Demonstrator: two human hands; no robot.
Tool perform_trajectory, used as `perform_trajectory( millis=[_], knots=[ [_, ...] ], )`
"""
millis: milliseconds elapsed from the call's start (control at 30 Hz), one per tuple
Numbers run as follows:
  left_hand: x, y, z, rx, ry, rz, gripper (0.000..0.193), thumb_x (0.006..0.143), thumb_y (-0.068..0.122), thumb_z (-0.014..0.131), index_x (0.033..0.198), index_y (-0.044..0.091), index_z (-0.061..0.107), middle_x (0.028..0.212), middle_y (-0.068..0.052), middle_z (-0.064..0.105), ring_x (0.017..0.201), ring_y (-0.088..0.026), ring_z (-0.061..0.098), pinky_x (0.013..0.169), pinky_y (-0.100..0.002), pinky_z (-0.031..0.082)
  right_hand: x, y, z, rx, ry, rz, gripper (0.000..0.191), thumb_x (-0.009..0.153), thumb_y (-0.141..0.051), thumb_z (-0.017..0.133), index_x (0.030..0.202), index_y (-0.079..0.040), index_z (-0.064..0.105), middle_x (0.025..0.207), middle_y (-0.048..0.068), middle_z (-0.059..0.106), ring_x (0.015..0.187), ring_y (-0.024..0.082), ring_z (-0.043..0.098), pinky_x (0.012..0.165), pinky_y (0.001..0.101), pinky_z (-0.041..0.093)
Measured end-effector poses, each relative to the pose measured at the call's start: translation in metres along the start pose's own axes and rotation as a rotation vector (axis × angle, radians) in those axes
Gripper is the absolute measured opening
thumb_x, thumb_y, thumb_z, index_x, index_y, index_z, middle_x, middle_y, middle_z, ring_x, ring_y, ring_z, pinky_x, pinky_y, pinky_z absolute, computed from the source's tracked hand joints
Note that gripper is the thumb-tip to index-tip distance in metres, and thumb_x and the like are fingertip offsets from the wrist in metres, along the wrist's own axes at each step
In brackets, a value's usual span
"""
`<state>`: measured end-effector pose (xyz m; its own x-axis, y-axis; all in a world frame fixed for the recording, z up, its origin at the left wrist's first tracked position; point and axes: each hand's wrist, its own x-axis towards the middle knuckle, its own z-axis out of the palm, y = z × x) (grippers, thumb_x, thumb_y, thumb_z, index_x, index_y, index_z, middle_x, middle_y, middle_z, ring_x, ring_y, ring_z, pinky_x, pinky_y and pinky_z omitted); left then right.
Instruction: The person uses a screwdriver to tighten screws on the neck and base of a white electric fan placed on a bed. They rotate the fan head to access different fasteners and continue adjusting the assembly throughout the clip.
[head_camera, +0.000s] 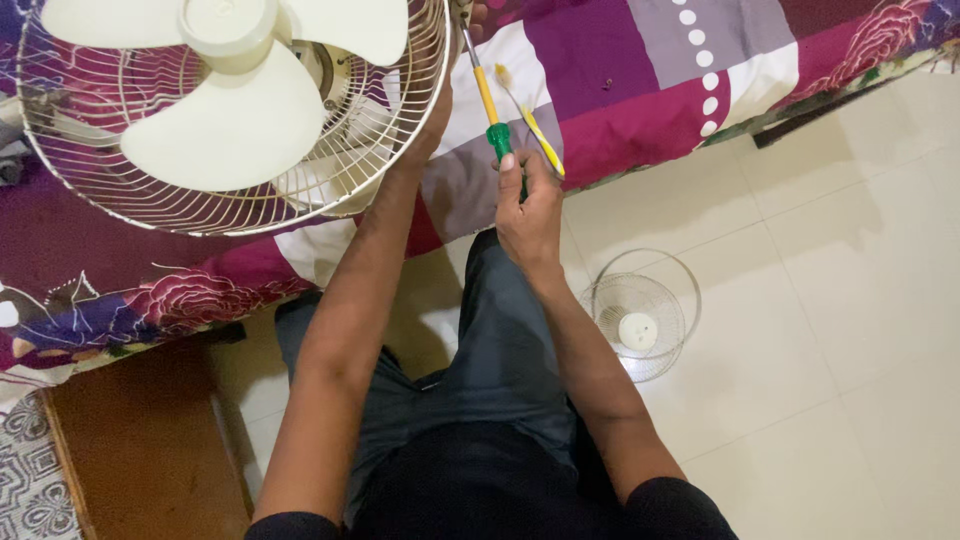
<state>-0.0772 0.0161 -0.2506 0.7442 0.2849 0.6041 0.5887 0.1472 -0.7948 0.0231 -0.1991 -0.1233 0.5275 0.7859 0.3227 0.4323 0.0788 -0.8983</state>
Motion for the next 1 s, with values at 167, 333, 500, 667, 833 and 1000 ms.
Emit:
perform_trajectory(
  millis=[167,333,500,667,833,1000],
  knots=[
    [0.000,0.009,0.002,-0.106,-0.024,0.014,0.033,0.119,0.012,0.049,0.143,-0.010,0.055,0.139,-0.026,0.057,0.131,-0.035,0.056,0.112,-0.044,0.047,-0.003,0.001,0.002,-0.007,-0.003,0.036,0.034,0.112,-0.031,0.052,0.099,-0.002,0.063,0.069,0.004,0.053,0.065,0.013,0.051,0.061,0.0339,0.042],
    [-0.005,0.010,0.003,-0.134,-0.018,0.014,0.034,0.119,0.012,0.048,0.143,-0.010,0.054,0.140,-0.026,0.056,0.131,-0.035,0.055,0.112,-0.044,0.046,-0.006,-0.001,0.002,0.096,-0.025,0.121,0.036,0.111,-0.034,0.050,0.100,-0.003,0.064,0.069,0.001,0.053,0.062,0.009,0.052,0.059,0.0301,0.043],
    [-0.004,0.009,0.001,-0.150,-0.004,0.021,0.034,0.119,0.012,0.048,0.144,-0.010,0.053,0.141,-0.026,0.056,0.132,-0.036,0.055,0.112,-0.045,0.046,-0.006,-0.004,0.001,0.135,-0.030,0.154,0.037,0.111,-0.035,0.050,0.099,-0.002,0.062,0.070,0.000,0.050,0.062,0.008,0.049,0.058,0.0291,0.041],
    [-0.003,0.008,0.001,-0.165,-0.004,0.019,0.034,0.119,0.012,0.047,0.144,-0.010,0.052,0.142,-0.026,0.055,0.132,-0.036,0.054,0.113,-0.045,0.046,-0.003,-0.006,0.001,0.130,-0.032,0.099,0.039,0.112,-0.036,0.049,0.101,-0.002,0.064,0.070,-0.002,0.050,0.063,0.007,0.047,0.057,0.0274,0.040],
    [-0.002,0.010,0.002,-0.185,-0.003,0.018,0.034,0.119,0.012,0.046,0.145,-0.010,0.051,0.143,-0.026,0.054,0.133,-0.036,0.054,0.113,-0.045,0.046,-0.001,-0.008,-0.004,0.579,-0.114,0.448,0.041,0.109,-0.040,0.050,0.104,-0.001,0.061,0.064,-0.005,0.040,0.048,0.004,0.033,0.042,0.0244,0.028],
    [0.000,0.011,0.003,-0.203,0.005,0.018,0.034,0.120,0.012,0.046,0.145,-0.010,0.051,0.144,-0.026,0.054,0.133,-0.036,0.053,0.113,-0.045,0.046,0.005,-0.010,-0.014,1.014,-0.171,0.588,0.044,0.109,-0.042,0.052,0.110,0.001,0.058,0.062,-0.006,0.032,0.043,0.002,0.022,0.037,0.0220,0.020]
  ],
)
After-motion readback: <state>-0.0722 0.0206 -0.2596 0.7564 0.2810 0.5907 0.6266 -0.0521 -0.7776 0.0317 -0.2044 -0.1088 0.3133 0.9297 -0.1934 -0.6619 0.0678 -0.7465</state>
